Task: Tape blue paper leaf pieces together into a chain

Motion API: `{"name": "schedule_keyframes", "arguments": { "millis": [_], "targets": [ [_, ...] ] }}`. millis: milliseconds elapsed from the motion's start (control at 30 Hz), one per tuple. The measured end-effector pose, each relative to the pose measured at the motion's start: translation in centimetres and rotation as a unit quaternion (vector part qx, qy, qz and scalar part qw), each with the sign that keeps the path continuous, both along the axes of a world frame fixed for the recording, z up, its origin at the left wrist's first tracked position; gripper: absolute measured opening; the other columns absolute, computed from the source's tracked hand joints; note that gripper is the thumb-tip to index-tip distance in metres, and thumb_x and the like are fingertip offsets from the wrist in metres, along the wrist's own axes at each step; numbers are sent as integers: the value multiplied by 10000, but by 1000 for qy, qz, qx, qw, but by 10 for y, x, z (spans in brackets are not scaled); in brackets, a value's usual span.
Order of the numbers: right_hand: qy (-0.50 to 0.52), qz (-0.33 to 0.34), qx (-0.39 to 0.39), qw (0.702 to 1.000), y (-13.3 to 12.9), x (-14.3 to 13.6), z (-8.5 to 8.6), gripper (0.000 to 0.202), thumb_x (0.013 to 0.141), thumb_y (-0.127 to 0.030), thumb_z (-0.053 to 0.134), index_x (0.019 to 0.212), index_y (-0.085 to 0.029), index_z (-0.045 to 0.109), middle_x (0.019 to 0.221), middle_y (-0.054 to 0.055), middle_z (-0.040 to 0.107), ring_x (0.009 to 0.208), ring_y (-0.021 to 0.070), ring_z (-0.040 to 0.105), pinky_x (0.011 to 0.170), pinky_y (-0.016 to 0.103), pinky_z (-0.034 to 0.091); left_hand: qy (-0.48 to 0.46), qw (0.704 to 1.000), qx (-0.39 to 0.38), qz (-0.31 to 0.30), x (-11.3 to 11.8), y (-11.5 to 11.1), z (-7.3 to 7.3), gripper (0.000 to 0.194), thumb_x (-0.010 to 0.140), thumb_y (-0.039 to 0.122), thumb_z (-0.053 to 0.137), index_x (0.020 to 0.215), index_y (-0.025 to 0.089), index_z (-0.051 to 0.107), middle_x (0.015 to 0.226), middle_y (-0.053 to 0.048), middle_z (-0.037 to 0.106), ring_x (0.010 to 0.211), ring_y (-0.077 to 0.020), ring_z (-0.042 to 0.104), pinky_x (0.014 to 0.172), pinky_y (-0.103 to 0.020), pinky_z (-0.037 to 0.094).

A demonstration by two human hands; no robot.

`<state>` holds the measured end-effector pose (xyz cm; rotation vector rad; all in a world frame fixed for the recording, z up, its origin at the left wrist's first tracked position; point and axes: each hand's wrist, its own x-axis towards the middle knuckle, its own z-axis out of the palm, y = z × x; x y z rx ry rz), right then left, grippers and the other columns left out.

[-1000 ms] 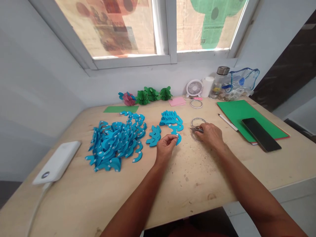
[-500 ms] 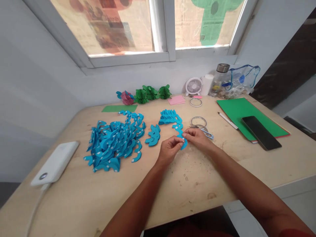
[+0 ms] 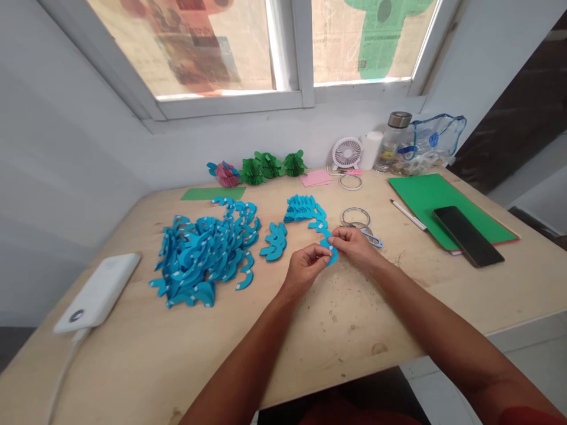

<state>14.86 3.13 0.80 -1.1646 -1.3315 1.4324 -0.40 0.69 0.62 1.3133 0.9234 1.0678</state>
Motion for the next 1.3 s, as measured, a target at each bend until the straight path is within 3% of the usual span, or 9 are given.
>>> {"name": "schedule_keyframes", "arguments": {
  "millis": [100,333,600,767,1100,1300],
  "targets": [
    [0,-37,3,999,3,1,-3,320,665,-459,632,630,-162,516,523,-62,429,473,68,352,476,216,260,-23,1000,-5,-10,0,0,-1,116,637,279,685,635,166,659,719,-42,651,732,-162,594,703,-281,469],
    [-37,-32,29,998,3,2,-5,301,697,-450,595,654,-160,529,540,-52,438,484,75,365,474,217,266,-72,992,-104,2,1,2,-15,131,616,259,713,676,150,669,696,-33,650,591,-140,599,640,-303,501],
    [-193,-107,153,963,3,5,-4,167,738,-299,535,763,-153,611,592,-14,541,535,101,455,508,219,343,-109,985,-120,59,-1,9,-21,183,603,244,727,743,134,680,665,-33,665,565,-125,600,605,-275,497],
    [-209,-57,198,956,-4,1,3,154,748,-267,534,798,-159,631,630,-1,580,512,91,435,484,210,335,-128,984,-102,70,0,9,-20,222,599,234,737,792,141,679,687,-23,665,580,-122,601,598,-268,500],
    [-175,-12,147,973,-1,0,-5,118,720,-235,561,787,-159,621,642,-13,575,512,83,439,475,204,331,-108,991,-42,68,-1,10,-19,233,615,243,732,823,162,665,707,-15,668,581,-110,592,601,-258,499],
    [-102,-3,78,992,-1,-3,-5,87,700,-238,573,714,-154,591,616,-20,565,524,86,470,488,205,342,-102,992,-33,70,0,8,-16,234,614,268,733,809,160,664,701,-17,664,570,-111,584,603,-265,500]
  ]
}}
